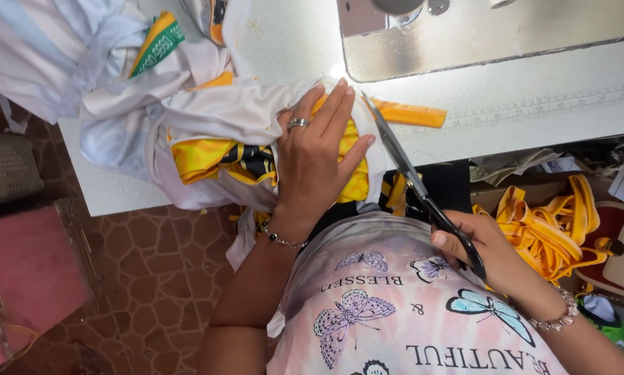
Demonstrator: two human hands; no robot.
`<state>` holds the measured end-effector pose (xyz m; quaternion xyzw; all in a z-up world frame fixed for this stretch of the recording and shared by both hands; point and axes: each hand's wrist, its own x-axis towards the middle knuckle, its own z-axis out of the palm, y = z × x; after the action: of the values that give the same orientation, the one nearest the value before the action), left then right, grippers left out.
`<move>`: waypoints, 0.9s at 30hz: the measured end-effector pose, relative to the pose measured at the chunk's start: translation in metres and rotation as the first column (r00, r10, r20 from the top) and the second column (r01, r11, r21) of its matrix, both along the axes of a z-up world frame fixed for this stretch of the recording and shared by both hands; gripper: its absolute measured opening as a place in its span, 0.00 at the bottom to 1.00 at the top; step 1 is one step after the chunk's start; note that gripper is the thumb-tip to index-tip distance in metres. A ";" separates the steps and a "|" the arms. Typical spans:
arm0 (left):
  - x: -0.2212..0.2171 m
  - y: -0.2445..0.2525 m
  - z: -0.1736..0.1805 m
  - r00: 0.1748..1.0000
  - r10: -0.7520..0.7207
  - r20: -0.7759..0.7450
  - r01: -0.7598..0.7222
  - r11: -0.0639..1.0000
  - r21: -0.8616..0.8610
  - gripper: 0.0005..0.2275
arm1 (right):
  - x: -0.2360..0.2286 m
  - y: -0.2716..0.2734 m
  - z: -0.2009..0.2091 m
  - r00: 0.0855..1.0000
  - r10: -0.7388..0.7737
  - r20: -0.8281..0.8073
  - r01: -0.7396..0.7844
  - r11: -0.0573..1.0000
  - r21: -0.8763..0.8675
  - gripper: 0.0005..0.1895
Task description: Trimming excess fabric from garment pieces using scissors at a sewing workstation
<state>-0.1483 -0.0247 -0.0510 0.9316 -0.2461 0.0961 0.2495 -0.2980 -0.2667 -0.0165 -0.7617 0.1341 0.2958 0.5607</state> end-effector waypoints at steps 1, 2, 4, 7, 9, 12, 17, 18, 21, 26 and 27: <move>-0.001 0.000 0.000 1.000 -0.002 0.000 0.002 1.000 0.005 0.28 | 0.000 0.001 0.000 1.000 0.006 0.000 -0.006 0.999 -0.047 0.25; -0.001 0.001 0.000 1.000 -0.003 -0.001 0.003 1.000 0.009 0.29 | 0.000 0.002 -0.001 1.000 0.012 -0.001 -0.013 0.996 -0.093 0.24; -0.002 0.002 -0.001 1.000 -0.003 0.002 0.003 1.000 0.013 0.29 | 0.003 0.007 0.005 1.000 0.015 -0.026 -0.018 0.992 -0.123 0.25; -0.001 0.002 -0.001 1.000 -0.005 0.009 0.004 1.000 0.010 0.28 | 0.002 0.006 0.007 0.999 0.005 -0.038 -0.010 0.989 -0.147 0.25; 0.000 0.002 -0.002 1.000 -0.002 0.004 0.002 1.000 0.004 0.27 | 0.002 0.003 0.009 0.999 -0.004 -0.034 -0.001 0.990 -0.140 0.24; 0.000 0.002 -0.002 1.000 -0.009 0.009 0.009 1.000 -0.007 0.28 | 0.005 0.000 0.015 0.998 0.025 -0.055 -0.036 0.975 -0.217 0.24; 0.000 0.002 -0.003 1.000 -0.020 0.001 0.020 1.000 -0.022 0.28 | 0.007 -0.007 0.021 0.989 0.015 -0.145 -0.053 0.962 -0.267 0.26; 0.000 0.003 -0.003 1.000 -0.020 0.002 0.020 1.000 -0.022 0.28 | 0.009 -0.007 0.023 0.989 0.015 -0.144 -0.053 0.962 -0.266 0.26; 0.001 0.003 -0.004 1.000 -0.024 0.004 0.024 0.999 -0.027 0.28 | 0.015 -0.009 0.030 0.983 0.005 -0.183 -0.056 0.960 -0.274 0.28; 0.001 0.004 0.002 0.999 -0.029 -0.028 0.028 0.999 -0.037 0.29 | 0.006 -0.051 0.023 0.995 0.059 -0.076 -0.078 0.956 -0.283 0.29; 0.001 0.003 0.003 1.000 -0.024 -0.016 0.024 0.999 -0.035 0.29 | 0.016 -0.054 0.027 0.996 0.063 -0.064 -0.079 0.956 -0.282 0.29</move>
<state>-0.1469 -0.0212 -0.0478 0.9248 -0.2535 0.0897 0.2690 -0.2815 -0.3211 0.0103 -0.8303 0.1630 0.3142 0.4305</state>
